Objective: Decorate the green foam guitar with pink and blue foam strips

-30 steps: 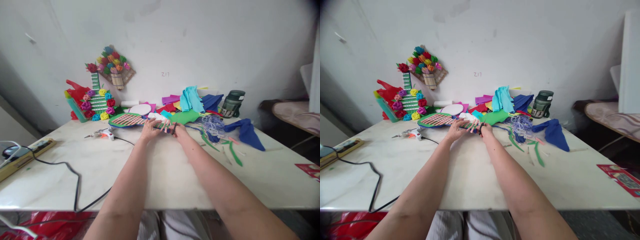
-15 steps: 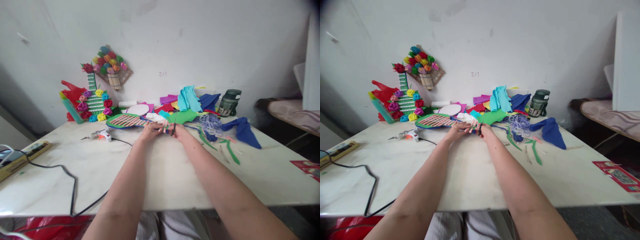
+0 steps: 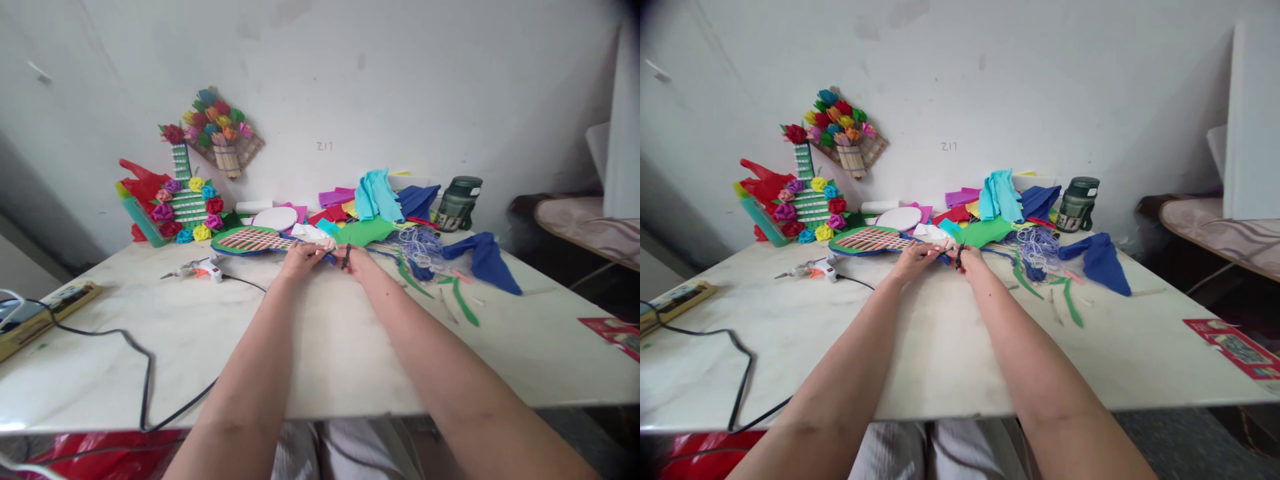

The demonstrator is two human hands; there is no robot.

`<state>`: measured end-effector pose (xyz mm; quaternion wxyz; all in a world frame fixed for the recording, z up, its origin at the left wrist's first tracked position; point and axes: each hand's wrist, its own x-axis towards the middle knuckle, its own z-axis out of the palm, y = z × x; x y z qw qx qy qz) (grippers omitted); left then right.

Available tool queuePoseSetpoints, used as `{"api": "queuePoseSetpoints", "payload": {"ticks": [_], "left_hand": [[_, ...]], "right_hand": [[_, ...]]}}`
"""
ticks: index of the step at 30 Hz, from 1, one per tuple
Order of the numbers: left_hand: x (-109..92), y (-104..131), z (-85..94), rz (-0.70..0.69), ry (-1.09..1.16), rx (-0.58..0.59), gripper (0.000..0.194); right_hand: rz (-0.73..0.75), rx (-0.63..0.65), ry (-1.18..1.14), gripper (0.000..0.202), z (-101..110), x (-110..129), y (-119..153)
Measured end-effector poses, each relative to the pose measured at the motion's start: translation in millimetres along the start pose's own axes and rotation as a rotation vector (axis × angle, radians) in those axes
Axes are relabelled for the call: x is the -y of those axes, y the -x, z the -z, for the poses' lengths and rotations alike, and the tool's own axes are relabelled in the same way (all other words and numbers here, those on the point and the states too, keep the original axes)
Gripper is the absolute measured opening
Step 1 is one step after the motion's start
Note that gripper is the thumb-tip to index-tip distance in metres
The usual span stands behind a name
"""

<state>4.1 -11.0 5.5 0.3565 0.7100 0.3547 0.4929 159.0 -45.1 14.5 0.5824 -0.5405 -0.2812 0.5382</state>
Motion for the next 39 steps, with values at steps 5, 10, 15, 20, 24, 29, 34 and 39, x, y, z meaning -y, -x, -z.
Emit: {"api": "queuePoseSetpoints", "payload": {"ticks": [5, 10, 15, 20, 24, 29, 34, 39], "left_hand": [[-1.2, 0.8, -1.8, 0.08, 0.1, -0.068, 0.019], [3.0, 0.0, -2.4, -0.059, -0.105, -0.044, 0.014], [5.7, -0.3, -1.1, -0.146, -0.235, -0.062, 0.014], [2.6, 1.1, -1.5, -0.104, -0.138, -0.065, 0.015], [3.6, 1.0, -2.3, -0.102, -0.174, -0.072, 0.014], [8.5, 0.9, -1.1, -0.226, -0.497, -0.053, 0.009], [13.4, -0.4, 0.8, -0.286, -0.717, -0.006, 0.016], [18.2, -3.2, 3.2, -0.318, -0.741, -0.065, 0.017]], "right_hand": [[0.016, -0.024, 0.001, 0.033, -2.5, -2.6, -1.8], [0.014, 0.019, -0.013, 0.025, -0.8, -1.6, -1.5], [-0.059, 0.16, -0.009, 0.009, 4.0, 4.1, 4.8], [-0.063, 0.173, 0.069, 0.016, 1.4, 8.3, 12.5], [-0.026, 0.083, 0.082, 0.024, -4.2, 10.0, 15.5], [0.045, 0.025, 0.007, 0.029, -5.6, 9.1, 12.5], [0.157, 0.072, -0.08, 0.035, 0.5, 9.4, 4.8], [0.282, 0.041, -0.068, 0.042, 13.3, 21.5, 0.0]]}}
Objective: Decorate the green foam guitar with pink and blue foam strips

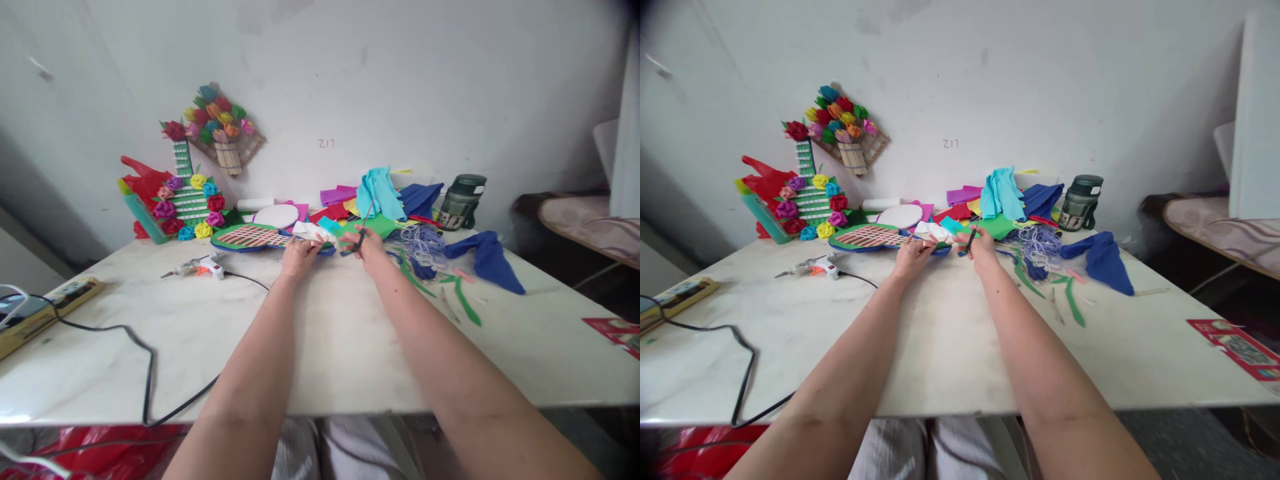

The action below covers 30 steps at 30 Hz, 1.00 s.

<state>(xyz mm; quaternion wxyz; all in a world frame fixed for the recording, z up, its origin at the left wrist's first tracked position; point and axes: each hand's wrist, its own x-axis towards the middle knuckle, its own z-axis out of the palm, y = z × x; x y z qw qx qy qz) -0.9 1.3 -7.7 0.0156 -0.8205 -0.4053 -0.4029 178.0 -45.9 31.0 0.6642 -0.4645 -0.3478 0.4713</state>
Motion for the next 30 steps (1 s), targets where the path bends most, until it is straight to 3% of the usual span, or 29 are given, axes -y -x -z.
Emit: {"api": "queuePoseSetpoints", "payload": {"ticks": [3, 5, 10, 15, 20, 30], "left_hand": [[0.8, -1.3, 3.2, 0.011, -0.005, -0.034, 0.015], [0.0, -2.2, 7.7, 0.023, -0.002, -0.046, 0.013], [0.6, -1.9, 21.1, 0.084, 0.047, -0.079, 0.01], [7.3, 1.4, 30.5, 0.11, 0.116, -0.091, 0.013], [14.5, 2.7, 33.6, 0.119, 0.161, -0.085, 0.016], [25.3, 3.6, 29.5, 0.139, 0.194, -0.081, 0.016]], "right_hand": [[0.083, 0.049, 0.037, 0.032, 15.2, 7.0, -6.3], [0.138, 0.149, 0.081, 0.029, 27.8, 9.3, -10.5], [0.142, 0.359, 0.353, 0.037, 49.9, 11.2, -14.1], [0.043, 0.529, 0.526, 0.048, 54.0, 12.3, -14.1], [0.063, 0.679, 0.724, 0.057, 60.1, 13.9, -18.2], [0.148, 0.804, 1.077, 0.058, 61.1, 16.9, -23.3]]}}
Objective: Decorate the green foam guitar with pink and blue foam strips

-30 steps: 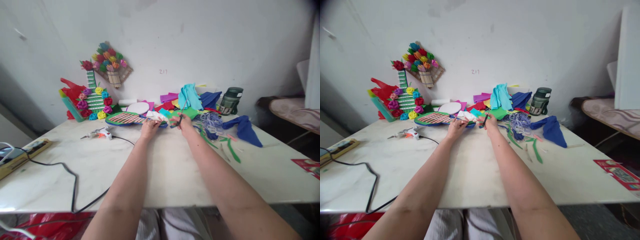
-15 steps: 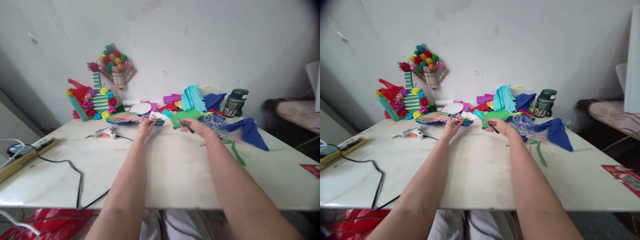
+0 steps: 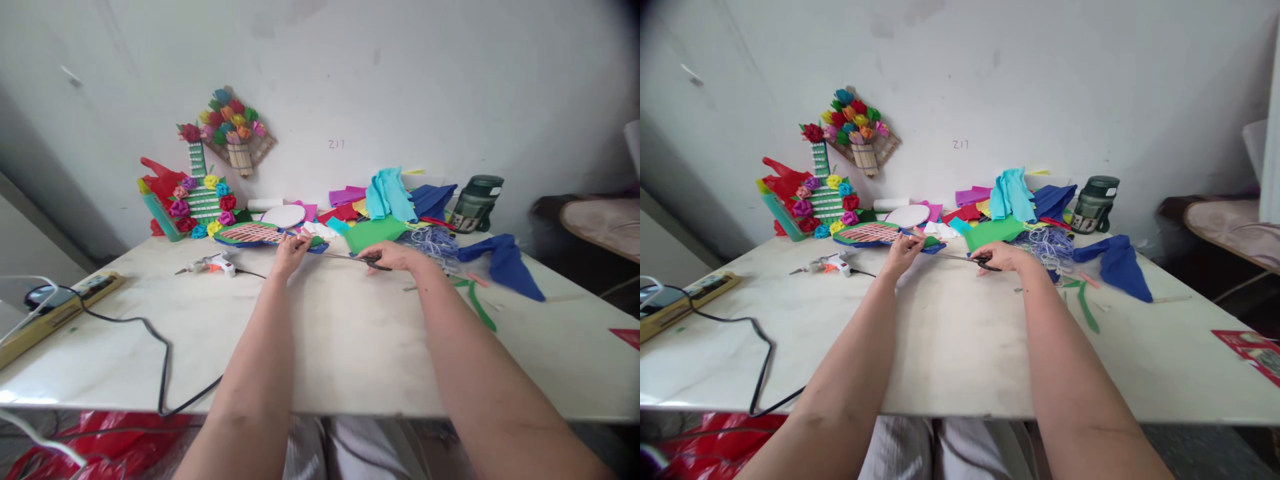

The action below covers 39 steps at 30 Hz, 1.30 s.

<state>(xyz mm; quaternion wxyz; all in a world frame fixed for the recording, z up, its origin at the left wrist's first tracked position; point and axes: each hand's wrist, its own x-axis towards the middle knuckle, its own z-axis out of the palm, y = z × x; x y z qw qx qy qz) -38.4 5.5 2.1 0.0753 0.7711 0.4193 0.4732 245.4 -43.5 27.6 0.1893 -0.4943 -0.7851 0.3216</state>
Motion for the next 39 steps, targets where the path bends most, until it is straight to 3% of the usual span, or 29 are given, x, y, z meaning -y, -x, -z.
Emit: {"api": "queuePoseSetpoints", "payload": {"ticks": [13, 21, 33, 39], "left_hand": [[0.0, 1.3, 0.1, 0.005, -0.052, 0.036, 0.021], [-3.7, 1.5, 0.7, 0.021, -0.089, 0.055, 0.02], [-7.6, 2.8, 0.6, 0.018, -0.101, 0.114, 0.015], [-7.6, 3.4, -0.4, 0.022, -0.076, 0.113, 0.013]], "right_hand": [[-0.004, -0.089, 0.132, 0.053, -4.0, 12.9, -5.3], [-0.025, -0.164, 0.275, 0.049, -6.6, 6.9, -10.6], [-0.053, -0.036, 0.265, 0.056, -7.3, 18.0, -7.0], [-0.087, -0.053, 0.261, 0.056, -9.3, 16.6, -7.7]]}}
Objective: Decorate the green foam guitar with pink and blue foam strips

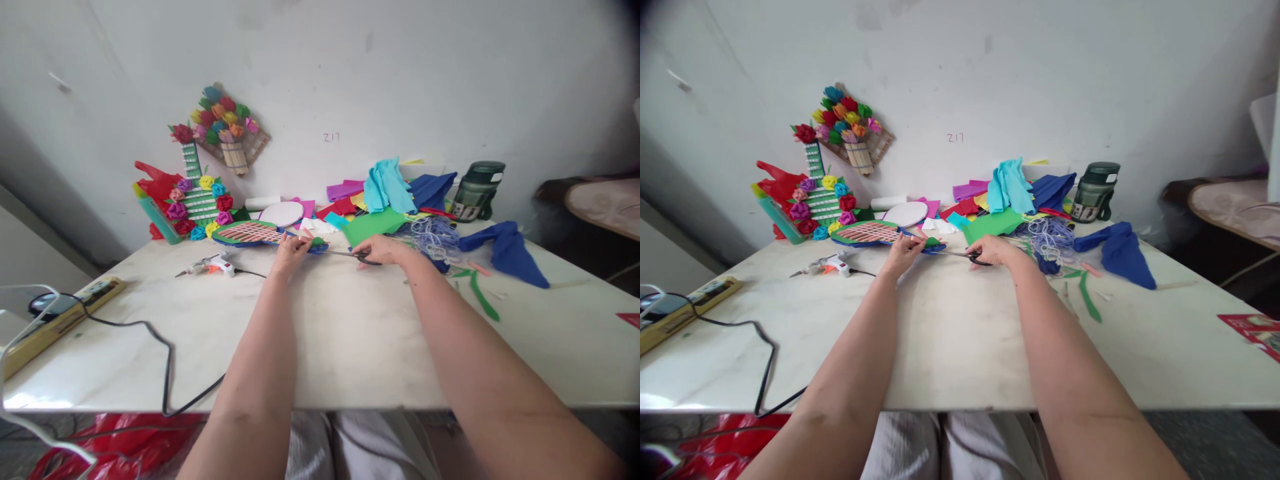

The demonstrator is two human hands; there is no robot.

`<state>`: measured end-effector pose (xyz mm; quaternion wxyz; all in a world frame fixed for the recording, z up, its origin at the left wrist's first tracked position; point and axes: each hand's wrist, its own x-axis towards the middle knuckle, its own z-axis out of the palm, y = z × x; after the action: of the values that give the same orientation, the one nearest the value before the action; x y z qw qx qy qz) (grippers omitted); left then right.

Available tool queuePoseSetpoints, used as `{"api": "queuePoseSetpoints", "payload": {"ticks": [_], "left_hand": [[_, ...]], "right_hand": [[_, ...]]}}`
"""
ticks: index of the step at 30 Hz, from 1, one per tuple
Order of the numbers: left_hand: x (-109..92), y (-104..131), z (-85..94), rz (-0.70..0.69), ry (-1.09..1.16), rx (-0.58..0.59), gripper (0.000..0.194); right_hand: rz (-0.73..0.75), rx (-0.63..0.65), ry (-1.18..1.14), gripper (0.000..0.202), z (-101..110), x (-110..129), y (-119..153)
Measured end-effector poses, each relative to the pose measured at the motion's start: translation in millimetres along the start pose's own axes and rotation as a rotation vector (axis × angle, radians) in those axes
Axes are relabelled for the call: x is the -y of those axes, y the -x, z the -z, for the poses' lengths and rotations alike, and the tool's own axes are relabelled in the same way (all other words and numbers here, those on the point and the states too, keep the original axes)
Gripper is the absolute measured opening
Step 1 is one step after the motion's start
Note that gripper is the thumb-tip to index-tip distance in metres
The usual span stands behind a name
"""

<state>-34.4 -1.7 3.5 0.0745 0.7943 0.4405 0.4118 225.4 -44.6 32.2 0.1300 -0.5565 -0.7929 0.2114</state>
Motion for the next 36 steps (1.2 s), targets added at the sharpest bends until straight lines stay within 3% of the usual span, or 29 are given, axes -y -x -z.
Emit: {"api": "queuePoseSetpoints", "payload": {"ticks": [8, 15, 20, 30, 36], "left_hand": [[1.4, 2.6, -1.9, -0.006, 0.0, 0.052, 0.015], [3.4, 6.0, -2.0, -0.025, 0.033, 0.154, 0.012], [3.5, 7.3, -0.4, -0.058, 0.1, 0.204, 0.018], [2.8, 5.7, -8.7, -0.03, 0.038, 0.137, 0.013], [2.4, 5.4, -8.0, -0.016, 0.025, 0.13, 0.013]], "right_hand": [[-0.035, 0.024, 0.064, 0.054, -1.7, 6.4, 1.8], [-0.124, 0.093, -0.1, 0.05, -8.1, 6.3, 1.2], [-0.122, 0.096, -0.089, 0.048, -7.7, 6.4, -0.3], [-0.172, 0.068, 0.101, 0.043, -3.9, 24.6, 3.5], [-0.142, 0.096, 0.068, 0.047, 6.1, 19.3, 8.2]]}}
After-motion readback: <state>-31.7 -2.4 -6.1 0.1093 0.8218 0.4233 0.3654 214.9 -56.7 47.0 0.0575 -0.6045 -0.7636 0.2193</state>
